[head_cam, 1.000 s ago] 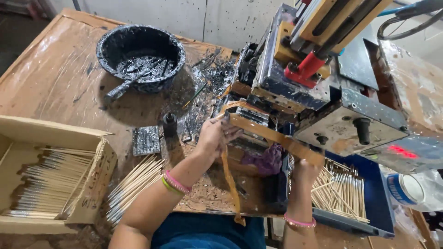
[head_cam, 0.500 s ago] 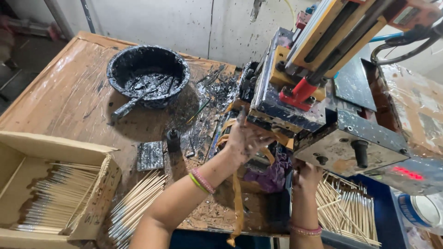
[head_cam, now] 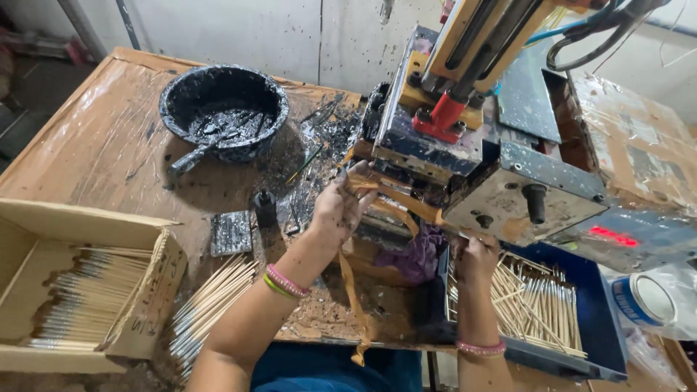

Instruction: The person applies a dark, viscous substance to the tips of thin wooden sticks. They use a small tool to scoop the substance from a bowl and spread it onto the sticks, which are held in their hand. The person also uses a machine to process a bundle of sticks and places them into a container.

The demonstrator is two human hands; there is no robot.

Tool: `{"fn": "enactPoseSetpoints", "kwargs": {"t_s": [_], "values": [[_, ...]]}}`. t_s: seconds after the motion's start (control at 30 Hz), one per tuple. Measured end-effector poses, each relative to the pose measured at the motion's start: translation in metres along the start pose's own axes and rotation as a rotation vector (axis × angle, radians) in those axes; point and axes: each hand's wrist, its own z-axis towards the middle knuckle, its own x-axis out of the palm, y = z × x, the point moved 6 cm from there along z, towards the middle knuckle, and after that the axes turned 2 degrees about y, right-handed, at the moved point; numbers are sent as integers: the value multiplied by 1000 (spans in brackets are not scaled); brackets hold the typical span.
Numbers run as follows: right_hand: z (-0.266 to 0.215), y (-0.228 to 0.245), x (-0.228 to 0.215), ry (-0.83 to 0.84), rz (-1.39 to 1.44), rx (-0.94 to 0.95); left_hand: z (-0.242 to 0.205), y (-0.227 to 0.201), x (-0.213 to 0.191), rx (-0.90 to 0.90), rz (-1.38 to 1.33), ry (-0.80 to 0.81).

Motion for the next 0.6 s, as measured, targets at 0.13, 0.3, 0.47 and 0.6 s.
{"fn": "enactPoseSetpoints", "kwargs": {"t_s": [0.13,0.3,0.47,0.6], "values": [[-90,60,-52,-190,-477,4,-105,18,-18,-135,87,-53],[-185,234,-121,-400,-256,-107,-222,-18,-134,-517,1003,335],[-249,271,-168,-457,-1328,-348,-232,-96,-312,-100,2794,-367],[-269,179,-193,-315,-1794,-326,-211,-115,-380,153,2739,-404]]}}
